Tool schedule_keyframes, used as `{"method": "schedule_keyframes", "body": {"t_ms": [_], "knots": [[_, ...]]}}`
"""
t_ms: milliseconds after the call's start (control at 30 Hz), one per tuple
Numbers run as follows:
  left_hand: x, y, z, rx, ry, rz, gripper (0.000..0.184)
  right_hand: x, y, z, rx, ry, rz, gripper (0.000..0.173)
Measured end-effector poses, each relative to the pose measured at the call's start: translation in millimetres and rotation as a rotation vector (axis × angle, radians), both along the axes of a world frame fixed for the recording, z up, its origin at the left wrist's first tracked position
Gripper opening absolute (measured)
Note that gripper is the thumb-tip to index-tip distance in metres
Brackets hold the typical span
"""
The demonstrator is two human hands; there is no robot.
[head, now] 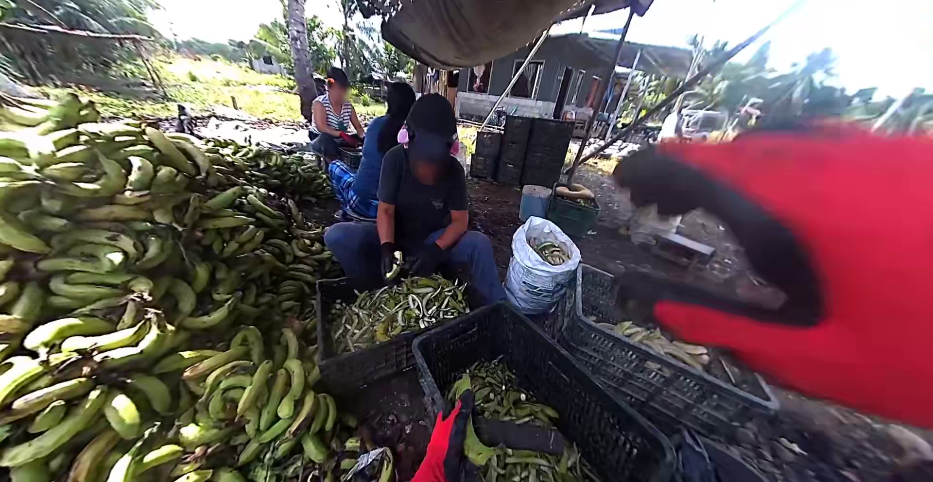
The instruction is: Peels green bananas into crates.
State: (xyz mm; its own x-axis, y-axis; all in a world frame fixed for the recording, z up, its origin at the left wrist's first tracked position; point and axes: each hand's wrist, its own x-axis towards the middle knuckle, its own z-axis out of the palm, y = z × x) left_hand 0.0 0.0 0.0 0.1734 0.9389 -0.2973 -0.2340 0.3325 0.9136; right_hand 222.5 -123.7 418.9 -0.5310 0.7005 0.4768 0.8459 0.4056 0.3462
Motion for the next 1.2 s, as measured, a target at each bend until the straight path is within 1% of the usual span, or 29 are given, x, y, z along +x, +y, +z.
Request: {"method": "schedule_keyframes", "body": {"t_ms": [33,67,100,133,167,233,267,333,400,467,567,633,700,767,833,867,933,1000,1033,1067,1133,1200], "knots": [[2,1,4,0.008,0.017,0.001,0.044,-26,-6,-42,-0.259,-0.035,-0.134,0.088],[3,0,8,0.024,0.03,-0.009,0.044,-44,-2,-84,-0.527,-0.039,-0.28,0.094],[4,2,11,0.048,0.045,-0.016,0.043,-51,11,-125,-0.722,-0.042,-0.382,0.099],[6,3,11,0.064,0.076,-0.022,0.044,-53,24,-164,-0.86,-0.025,-0.445,0.101],[8,4,9,0.082,0.114,-0.032,0.045,-50,34,-203,-0.943,0.01,-0.475,0.102],[13,10,3,0.112,0.177,-0.046,0.047,-44,47,-267,-1.017,0.068,-0.506,0.101],[16,12,1,0.121,0.202,-0.041,0.047,-41,52,-292,-1.031,0.096,-0.519,0.098],[21,17,2,0.121,0.254,-0.033,0.046,-39,57,-323,-1.053,0.135,-0.56,0.083],[29,24,4,0.119,0.258,-0.041,0.047,-39,56,-334,-1.072,0.158,-0.619,0.071],[37,30,7,0.126,0.211,-0.021,0.046,-29,53,-349,-1.053,0.26,-0.686,0.067],[41,45,19,0.145,0.14,0.113,0.047,4,45,-367,-0.931,0.557,-0.833,0.066],[39,56,20,0.11,0.101,0.232,0.045,29,36,-376,-0.819,0.82,-0.847,0.063],[38,62,14,0.081,0.08,0.302,0.046,39,22,-376,-0.681,1.033,-0.721,0.059],[36,61,13,0.114,0.022,0.283,0.05,34,8,-370,-0.608,1.193,-0.506,0.057],[40,58,14,0.183,-0.05,0.255,0.049,28,3,-376,-0.595,1.264,-0.332,0.06],[43,56,16,0.209,-0.067,0.253,0.049,26,3,-381,-0.611,1.239,-0.264,0.061],[48,51,16,0.237,-0.057,0.232,0.048,23,1,-385,-0.653,1.078,-0.195,0.06],[54,47,17,0.233,-0.074,0.19,0.047,21,1,-389,-0.662,0.883,-0.203,0.055],[57,45,20,0.208,-0.11,0.178,0.043,19,2,-389,-0.673,0.802,-0.224,0.055],[61,44,21,0.174,-0.158,0.171,0.038,16,3,-388,-0.683,0.729,-0.246,0.057],[65,42,20,0.125,-0.236,0.115,0.037,11,5,-382,-0.741,0.655,-0.285,0.064],[69,41,20,0.075,-0.271,0.089,0.034,8,10,-378,-0.785,0.619,-0.307,0.063]]}}
